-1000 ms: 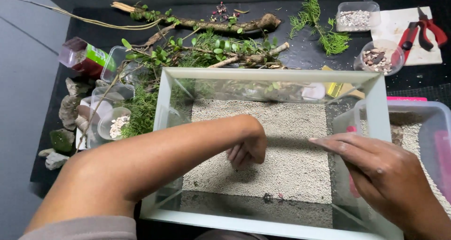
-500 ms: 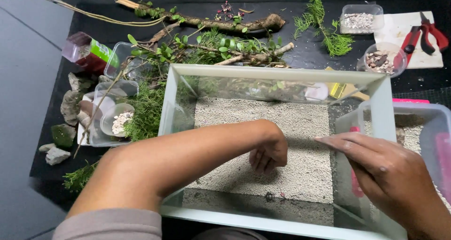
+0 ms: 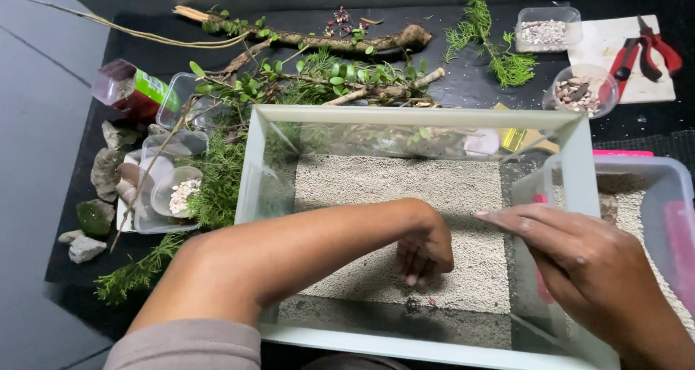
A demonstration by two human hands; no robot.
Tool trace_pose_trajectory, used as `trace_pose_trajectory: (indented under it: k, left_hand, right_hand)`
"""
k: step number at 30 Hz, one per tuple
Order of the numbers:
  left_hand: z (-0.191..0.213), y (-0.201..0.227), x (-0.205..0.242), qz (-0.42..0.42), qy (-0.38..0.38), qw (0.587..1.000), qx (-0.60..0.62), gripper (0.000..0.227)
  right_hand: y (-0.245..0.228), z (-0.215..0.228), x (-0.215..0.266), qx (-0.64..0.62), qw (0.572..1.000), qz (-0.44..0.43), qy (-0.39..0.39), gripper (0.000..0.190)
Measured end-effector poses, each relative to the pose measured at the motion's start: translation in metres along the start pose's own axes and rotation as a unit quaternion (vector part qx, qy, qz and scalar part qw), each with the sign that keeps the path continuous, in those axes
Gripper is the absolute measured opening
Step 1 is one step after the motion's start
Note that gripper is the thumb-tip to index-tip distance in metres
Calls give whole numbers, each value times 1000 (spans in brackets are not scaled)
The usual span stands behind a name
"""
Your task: Smoothing sand and arranging moss-covered rocks inside a glass tank to create a terrarium landscape.
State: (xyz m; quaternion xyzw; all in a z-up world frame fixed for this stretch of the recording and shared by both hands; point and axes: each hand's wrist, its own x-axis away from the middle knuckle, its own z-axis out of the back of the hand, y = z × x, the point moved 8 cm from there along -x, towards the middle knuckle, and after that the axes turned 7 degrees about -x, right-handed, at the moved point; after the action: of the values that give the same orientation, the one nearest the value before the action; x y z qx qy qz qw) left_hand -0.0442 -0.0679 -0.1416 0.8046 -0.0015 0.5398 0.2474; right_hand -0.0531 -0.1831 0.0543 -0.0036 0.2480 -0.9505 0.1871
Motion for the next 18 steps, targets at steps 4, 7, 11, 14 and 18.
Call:
trace_pose_trajectory:
  k: [4, 7, 11, 14, 18]
  left_hand:
    - [-6, 3, -22, -38, -71, 996, 40, 41]
    - [-1, 6, 0, -19, 13, 1000, 19, 32]
    - [13, 4, 72, -14, 138, 988, -73, 37]
    - [34, -17, 112, 33, 325, 907, -266, 31]
    - [46, -29, 116, -63, 536, 673, -507, 36]
  right_hand:
    - [0, 0, 0, -12, 1000, -3, 10, 62]
    - [1, -1, 1, 6, 1000, -8, -4, 61]
    - [5, -5, 2, 14, 1000, -1, -10, 64]
    - [3, -2, 2, -5, 1000, 0, 7, 49]
    - [-1, -1, -1, 17, 1000, 7, 11, 56]
